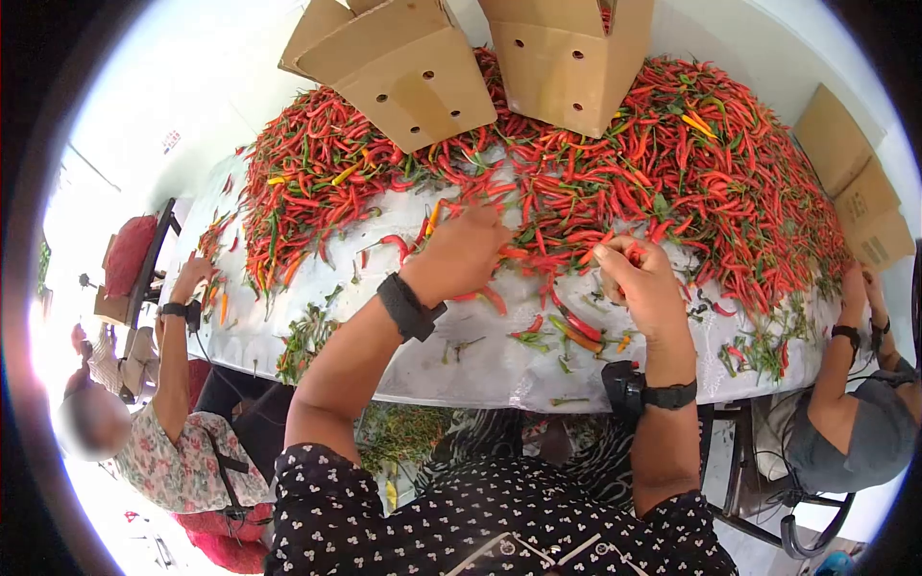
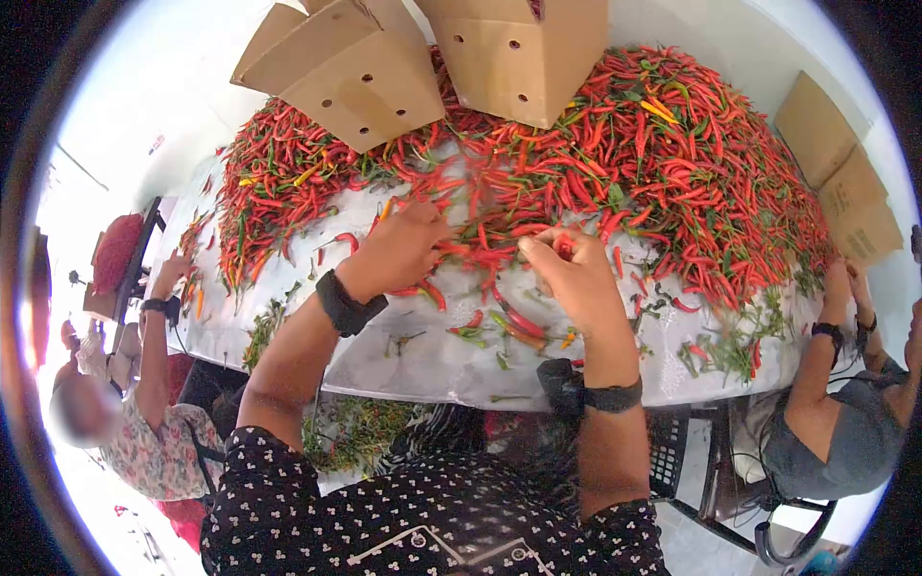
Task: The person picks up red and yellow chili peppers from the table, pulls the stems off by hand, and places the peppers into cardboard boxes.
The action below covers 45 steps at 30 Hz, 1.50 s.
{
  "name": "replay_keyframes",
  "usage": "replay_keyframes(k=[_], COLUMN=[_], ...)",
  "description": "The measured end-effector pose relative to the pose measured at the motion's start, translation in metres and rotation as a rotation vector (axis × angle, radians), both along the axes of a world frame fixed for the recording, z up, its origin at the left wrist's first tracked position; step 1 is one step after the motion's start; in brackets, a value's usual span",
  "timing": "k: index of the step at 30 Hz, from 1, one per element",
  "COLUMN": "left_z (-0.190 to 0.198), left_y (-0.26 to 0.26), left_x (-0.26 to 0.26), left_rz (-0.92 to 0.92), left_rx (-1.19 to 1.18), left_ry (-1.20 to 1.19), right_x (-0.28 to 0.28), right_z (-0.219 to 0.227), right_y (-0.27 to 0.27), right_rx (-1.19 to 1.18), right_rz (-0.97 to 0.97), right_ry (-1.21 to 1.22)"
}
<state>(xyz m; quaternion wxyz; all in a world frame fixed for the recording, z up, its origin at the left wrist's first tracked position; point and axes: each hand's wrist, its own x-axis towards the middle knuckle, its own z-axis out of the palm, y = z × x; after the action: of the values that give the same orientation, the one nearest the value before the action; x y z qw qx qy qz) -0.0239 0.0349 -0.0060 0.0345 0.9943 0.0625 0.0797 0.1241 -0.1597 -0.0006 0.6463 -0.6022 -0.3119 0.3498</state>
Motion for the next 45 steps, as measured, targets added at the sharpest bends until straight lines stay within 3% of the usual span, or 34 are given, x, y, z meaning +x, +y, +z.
replay_keyframes(k=[4, 6, 9, 13, 16, 24, 31, 35, 40, 44, 45], left_z=[0.017, 0.035, 0.026, 0.015, 0.018, 0.013, 0.014, 0.014, 0.011, 0.011, 0.01], left_y=[-0.01, -0.027, -0.044, -0.057, -0.059, -0.053, -0.057, -0.06, -0.056, -0.051, -0.053], left_x=[0.006, 0.012, 0.021, 0.028, 0.025, 0.024, 0.024, 0.025, 0.025, 0.023, 0.024], left_rz=[-0.072, 0.098, 0.021, -0.091, -0.086, -0.068, -0.068, -0.032, 0.154, 0.126, 0.124], left_rx=[-0.107, -0.685, -0.892, -0.8, -0.896, -0.844, -0.725, -0.73, -0.655, -0.587, -0.589], left_ry=[-0.226, -0.175, -0.229, -0.288, -0.338, -0.328, -0.409, -0.438, -0.456, -0.269, -0.263], right_x=[-0.004, -0.007, -0.008, -0.006, -0.004, -0.002, -0.004, -0.007, -0.018, 0.002, 0.009], right_z=[0.003, 0.004, 0.006, -0.003, -0.005, -0.005, -0.009, -0.009, -0.001, 0.001, -0.001], right_y=[0.0, 0.002, 0.004, 0.006, 0.006, 0.008, 0.011, 0.01, 0.007, 0.002, -0.002], right_rx=[0.038, 0.04, 0.053, 0.054, 0.018, 0.154, 0.209, 0.216, 0.18, 0.364, 0.422], right_rz=[0.011, 0.008, 0.011, 0.016, -0.079, -0.142, -0.13, -0.176, -0.292, -0.379, -0.323], right_ry=[0.086, 0.125, 0.174, 0.171, 0.095, 0.338, 0.377, 0.229, 0.031, 0.225, 0.386])
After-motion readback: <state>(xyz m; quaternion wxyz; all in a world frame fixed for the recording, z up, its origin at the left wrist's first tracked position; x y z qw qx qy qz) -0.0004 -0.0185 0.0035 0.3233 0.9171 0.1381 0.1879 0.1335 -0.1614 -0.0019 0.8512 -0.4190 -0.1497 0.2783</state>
